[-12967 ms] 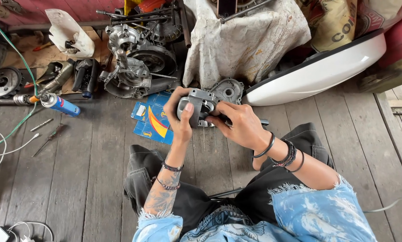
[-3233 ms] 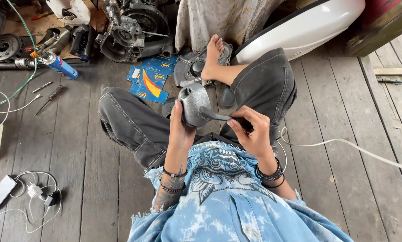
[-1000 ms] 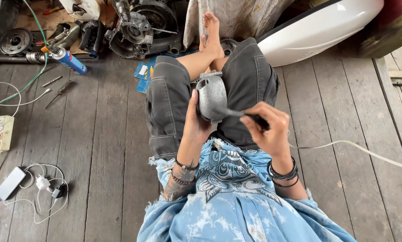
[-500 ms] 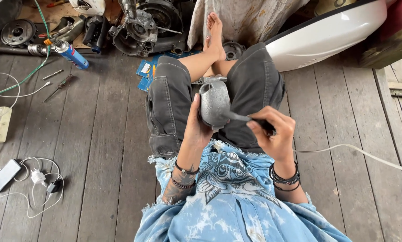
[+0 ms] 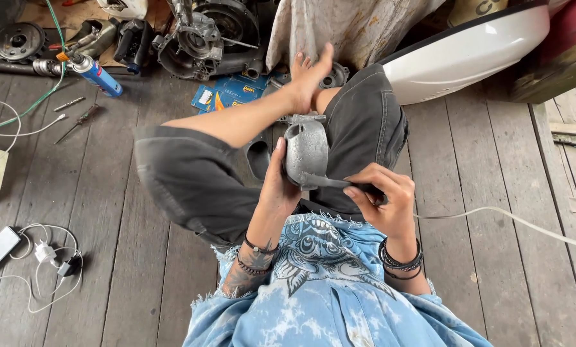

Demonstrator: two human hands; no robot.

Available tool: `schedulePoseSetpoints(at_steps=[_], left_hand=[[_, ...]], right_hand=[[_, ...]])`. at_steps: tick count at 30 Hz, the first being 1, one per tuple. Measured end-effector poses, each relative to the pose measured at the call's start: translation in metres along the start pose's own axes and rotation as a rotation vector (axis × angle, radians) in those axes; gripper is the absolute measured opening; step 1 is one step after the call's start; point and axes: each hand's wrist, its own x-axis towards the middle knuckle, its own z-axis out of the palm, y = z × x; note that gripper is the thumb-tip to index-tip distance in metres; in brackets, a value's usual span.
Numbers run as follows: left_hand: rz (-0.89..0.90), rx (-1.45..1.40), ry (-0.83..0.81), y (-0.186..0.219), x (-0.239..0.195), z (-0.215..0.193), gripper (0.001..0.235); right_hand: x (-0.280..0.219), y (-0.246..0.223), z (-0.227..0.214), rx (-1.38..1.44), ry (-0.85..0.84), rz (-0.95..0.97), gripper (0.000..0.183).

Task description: Scraping old gasket material and debris from a motorcycle engine component using a small handheld tool.

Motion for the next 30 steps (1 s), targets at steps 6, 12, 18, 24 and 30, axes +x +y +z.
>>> schedulePoseSetpoints(at_steps=[6, 12, 18, 24, 30], left_hand=[[0.01, -0.017, -0.004, 0.002, -0.006, 0.0, 0.074], [-0.009, -0.036, -0.036, -0.002, 0.0, -0.002, 0.069], [-0.018, -0.013, -0.086, 0.005, -0.006, 0.009, 0.065], [0.025, 0.0, -0.131, 0.007, -0.008, 0.013, 0.064], [0.026, -0.03, -0.169, -0.003, 0.001, 0.006, 0.062]], right_hand=[[-0.003, -0.001, 0.001, -0.002, -0.026, 0.006, 0.014], [-0.002, -0.002, 0.004, 0.031, 0.002, 0.028, 0.015], [0.004, -0.001, 0.006, 0.051, 0.005, 0.03, 0.015], [0.013, 0.004, 0.005, 0.057, -0.006, 0.02, 0.015], [0.008, -0.004, -0.005, -0.006, 0.012, -0.002, 0.013]])
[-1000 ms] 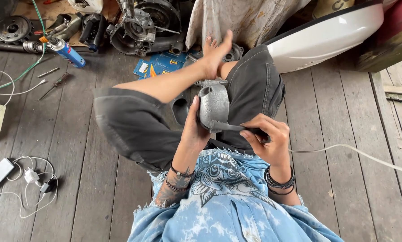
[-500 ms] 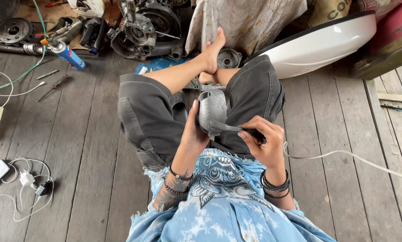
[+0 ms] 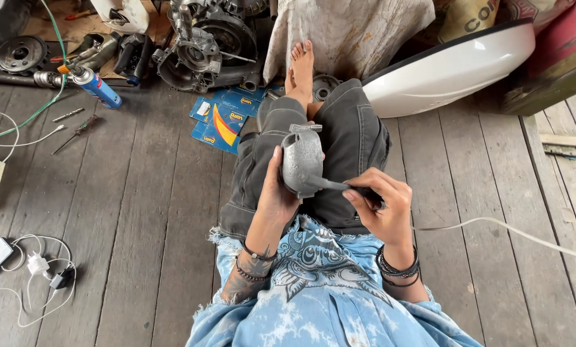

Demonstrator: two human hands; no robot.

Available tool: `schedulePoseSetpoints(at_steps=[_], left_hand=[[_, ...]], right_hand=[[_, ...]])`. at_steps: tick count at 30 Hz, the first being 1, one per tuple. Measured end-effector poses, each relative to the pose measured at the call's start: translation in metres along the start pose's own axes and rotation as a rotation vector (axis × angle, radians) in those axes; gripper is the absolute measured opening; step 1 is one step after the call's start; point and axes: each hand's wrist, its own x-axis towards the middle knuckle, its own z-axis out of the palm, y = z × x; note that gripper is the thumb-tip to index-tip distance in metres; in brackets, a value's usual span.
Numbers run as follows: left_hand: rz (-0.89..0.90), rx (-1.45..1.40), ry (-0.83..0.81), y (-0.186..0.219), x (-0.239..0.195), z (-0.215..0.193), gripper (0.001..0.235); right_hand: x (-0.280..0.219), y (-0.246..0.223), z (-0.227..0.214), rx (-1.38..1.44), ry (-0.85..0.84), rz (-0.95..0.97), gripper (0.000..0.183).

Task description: Scraping old gasket material and debris from a motorcycle engine component using a small handheld tool.

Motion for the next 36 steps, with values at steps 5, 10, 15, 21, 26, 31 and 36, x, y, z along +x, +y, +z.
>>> schedulePoseSetpoints(at_steps=[5, 10, 15, 21, 26, 31, 36], left_hand=[[-0.026, -0.031, -0.028, -0.005, 0.002, -0.008, 0.06], [-0.072, -0.069, 0.123, -0.001, -0.004, -0.009, 0.065], [-0.046, -0.075, 0.131, 0.002, 0.004, -0.01, 0.067], [0.007, 0.02, -0.01, 0.014, 0.027, 0.016, 0.077], [-0.019, -0.07, -0.118, 0.004, 0.05, 0.012, 0.064], [0.004, -0.14, -0.172, 0.004, 0.044, 0.013, 0.063], [0.107, -0.076, -0.233, 0.018, 0.037, 0.027, 0.065]], right_hand=[[-0.01, 0.002, -0.001, -0.035, -0.015, 0.009, 0.012], [-0.005, -0.011, 0.013, 0.049, -0.054, 0.025, 0.018], [-0.003, 0.012, 0.01, -0.013, 0.004, 0.016, 0.019], [0.004, 0.009, 0.007, -0.083, 0.048, 0.014, 0.025], [0.003, 0.015, -0.008, -0.164, 0.172, 0.026, 0.022], [0.009, 0.015, -0.002, -0.184, 0.132, -0.041, 0.027], [0.017, 0.005, 0.001, -0.143, 0.099, -0.064, 0.023]])
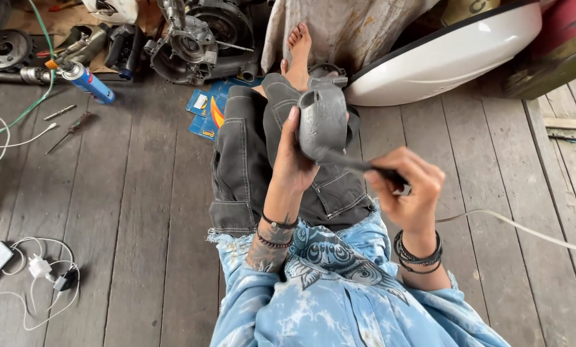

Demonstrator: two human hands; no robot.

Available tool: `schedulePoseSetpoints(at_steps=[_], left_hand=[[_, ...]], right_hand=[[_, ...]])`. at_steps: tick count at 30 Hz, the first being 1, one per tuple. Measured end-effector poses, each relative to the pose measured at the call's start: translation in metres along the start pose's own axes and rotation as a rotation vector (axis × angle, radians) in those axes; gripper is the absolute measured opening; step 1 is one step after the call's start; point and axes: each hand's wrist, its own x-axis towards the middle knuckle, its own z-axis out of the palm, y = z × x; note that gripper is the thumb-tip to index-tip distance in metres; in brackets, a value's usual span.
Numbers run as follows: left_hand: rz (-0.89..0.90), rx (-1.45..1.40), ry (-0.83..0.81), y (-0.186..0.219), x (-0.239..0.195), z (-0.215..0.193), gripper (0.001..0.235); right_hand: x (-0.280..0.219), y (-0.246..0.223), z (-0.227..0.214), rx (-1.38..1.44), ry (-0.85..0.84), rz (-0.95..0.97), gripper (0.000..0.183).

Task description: Scraping old gasket material and debris from a motorcycle engine component using a small handheld tool.

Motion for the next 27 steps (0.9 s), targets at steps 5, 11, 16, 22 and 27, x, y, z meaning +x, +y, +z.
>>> schedulePoseSetpoints(at_steps=[5, 11, 16, 22, 27], left_hand=[[0.151, 0.071, -0.016, -0.012, 0.023, -0.021, 0.055], [0.013, -0.042, 0.311, -0.006, -0.003, -0.003, 0.065], [0.022, 0.014, 0.348, -0.002, -0.003, -0.019, 0.068], [0.008, -0.004, 0.364, 0.0, -0.001, -0.026, 0.071], [0.007, -0.007, 0.315, 0.0, 0.003, -0.026, 0.069]], right_hand=[[0.0, 0.015, -0.008, -0.03, 0.055, -0.015, 0.029], [-0.025, 0.021, 0.016, 0.038, -0.009, 0.057, 0.027], [-0.021, 0.024, 0.012, 0.0, 0.044, 0.091, 0.032], [-0.02, 0.008, 0.017, 0.033, -0.053, 0.116, 0.026], [-0.021, 0.008, 0.016, -0.004, -0.051, 0.13, 0.02]])
